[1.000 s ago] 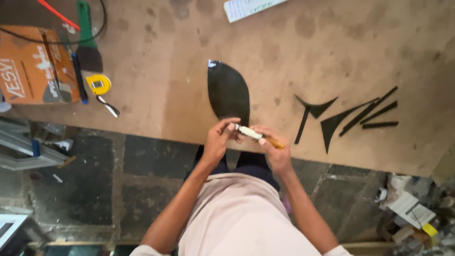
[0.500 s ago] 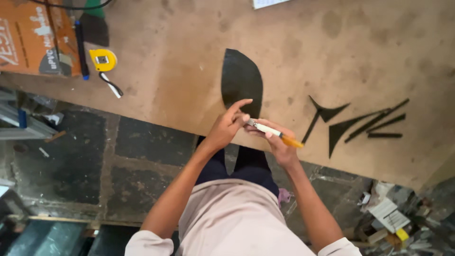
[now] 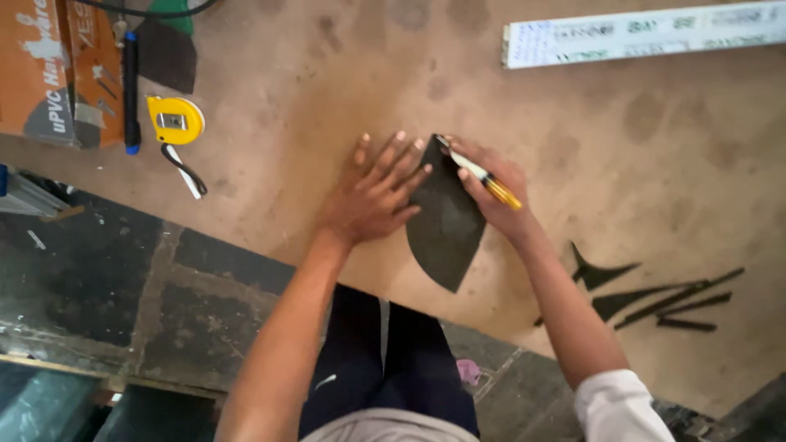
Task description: The person uses a utility knife to cut a black sheet of material on a workbench. They make several straight and curved cuts, separating strips and shaping the sheet into a curved piece. The cut pieces remain on the table.
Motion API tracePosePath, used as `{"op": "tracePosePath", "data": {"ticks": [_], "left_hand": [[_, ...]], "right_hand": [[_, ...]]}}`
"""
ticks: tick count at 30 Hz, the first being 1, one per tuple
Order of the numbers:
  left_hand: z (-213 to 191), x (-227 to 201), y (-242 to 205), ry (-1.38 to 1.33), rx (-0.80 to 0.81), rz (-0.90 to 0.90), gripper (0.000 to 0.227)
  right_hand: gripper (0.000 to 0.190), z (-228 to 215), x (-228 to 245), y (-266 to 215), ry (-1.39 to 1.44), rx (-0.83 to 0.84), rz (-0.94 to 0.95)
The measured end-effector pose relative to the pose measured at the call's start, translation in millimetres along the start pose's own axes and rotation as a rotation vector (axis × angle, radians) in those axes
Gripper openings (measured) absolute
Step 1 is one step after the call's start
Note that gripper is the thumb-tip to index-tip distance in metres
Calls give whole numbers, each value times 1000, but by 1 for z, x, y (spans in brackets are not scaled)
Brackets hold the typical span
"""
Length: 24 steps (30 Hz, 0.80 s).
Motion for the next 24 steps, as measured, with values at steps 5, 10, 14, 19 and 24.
{"op": "tracePosePath", "data": {"ticks": [5,10,14,19,24], "left_hand": [[2,7,3,49,39,4,64],[3,7,0,74,13,-5,63],[0,4,0,95,15,-12,63],[-1,5,0,76,8,-6,63],[0,5,-3,43,8,2,61]], "right_hand": [[34,-3,6,15,-92,138,-20],[34,-1,14,24,-177,203,-66],[34,-1,19,25,-218,222,-62],[35,-1,22,24,-203,220,-118],[35,0,19,22,-175,218,-99]]}}
Point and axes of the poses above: each hand's wrist, its own y-axis towards the middle knuckle, its own z-axis out of the palm, x = y × z, the point moved 9 cm from there along y, towards the middle knuckle, and after that the axes turned 13 degrees about x, right-handed, at the moved point
